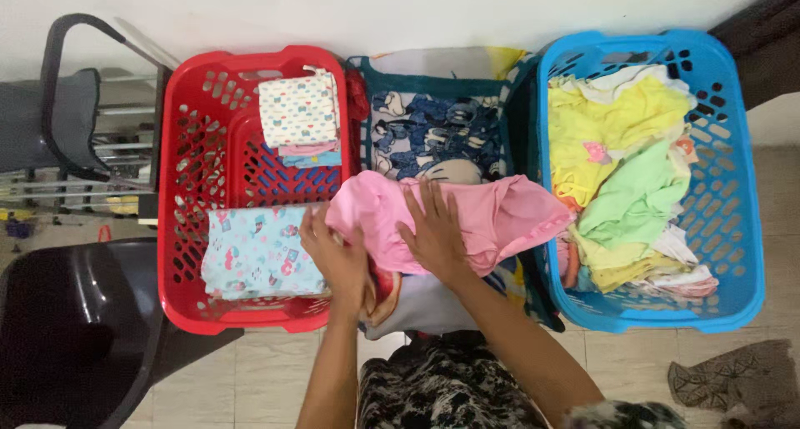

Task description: The person picks up various items of baby clothing from one basket, folds each item by hand on a flat surface, and places the folded items into another basket.

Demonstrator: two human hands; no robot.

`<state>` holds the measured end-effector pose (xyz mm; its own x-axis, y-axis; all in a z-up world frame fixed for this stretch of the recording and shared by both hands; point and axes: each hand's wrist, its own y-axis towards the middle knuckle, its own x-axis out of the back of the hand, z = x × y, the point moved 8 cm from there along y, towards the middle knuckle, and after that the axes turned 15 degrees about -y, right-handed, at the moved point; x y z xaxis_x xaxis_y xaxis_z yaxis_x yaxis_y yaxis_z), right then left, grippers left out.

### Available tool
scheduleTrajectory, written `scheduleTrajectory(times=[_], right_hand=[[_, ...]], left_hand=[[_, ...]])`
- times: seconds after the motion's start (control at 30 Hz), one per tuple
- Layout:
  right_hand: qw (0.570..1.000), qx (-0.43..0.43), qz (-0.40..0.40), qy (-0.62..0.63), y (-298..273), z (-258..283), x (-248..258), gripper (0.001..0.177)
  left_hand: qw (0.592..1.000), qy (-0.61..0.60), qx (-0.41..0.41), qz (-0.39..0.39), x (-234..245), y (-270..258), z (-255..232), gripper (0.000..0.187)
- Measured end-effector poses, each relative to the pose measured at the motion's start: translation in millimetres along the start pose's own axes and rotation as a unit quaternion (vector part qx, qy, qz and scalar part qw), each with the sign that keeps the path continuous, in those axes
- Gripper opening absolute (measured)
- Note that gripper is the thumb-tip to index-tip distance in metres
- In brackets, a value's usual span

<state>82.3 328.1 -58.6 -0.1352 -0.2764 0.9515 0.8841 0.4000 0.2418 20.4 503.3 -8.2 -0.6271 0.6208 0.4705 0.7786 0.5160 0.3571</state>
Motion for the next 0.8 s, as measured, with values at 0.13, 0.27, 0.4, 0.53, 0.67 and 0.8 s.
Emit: scheduleTrajectory(times=[0.13, 0.27, 0.4, 0.53, 0.67, 0.8], right_hand=[[0.999, -0.015, 0.046, -0.015, -3.9, -0.9, -20.3, 0.074], [0.999, -0.003, 0.028, -0.021, -3.1, -2.2, -23.1, 0.074], [0.999, -0.017, 0.003, 0.042, -5.9, -11.5, -26.2, 0.063], [0.942, -0.133, -0.053, 0.305, -3.6, -53.1, -40.0, 0.034], [0.675, -0.322, 0.145, 0.648, -8.5, -89.6, -84.6, 0.053], [0.693, -0.302, 0.205, 0.621, -10.3, -119.9, -54.7, 0.042]], left_hand=[[0.988, -0.132, 0.076, 0.024, -3.1, 17.7, 36.4, 0.056], [0.985, -0.128, 0.074, 0.089, -11.0, 14.5, 40.4, 0.035], [0.986, -0.117, 0.056, 0.109, -14.2, 11.3, 18.2, 0.050], [0.975, -0.141, -0.101, 0.138, -31.4, -1.9, -46.4, 0.058], [0.927, -0.192, -0.095, 0.308, -77.3, -32.5, -89.6, 0.055], [0.894, -0.114, -0.165, 0.401, -118.1, -62.1, -104.7, 0.054]])
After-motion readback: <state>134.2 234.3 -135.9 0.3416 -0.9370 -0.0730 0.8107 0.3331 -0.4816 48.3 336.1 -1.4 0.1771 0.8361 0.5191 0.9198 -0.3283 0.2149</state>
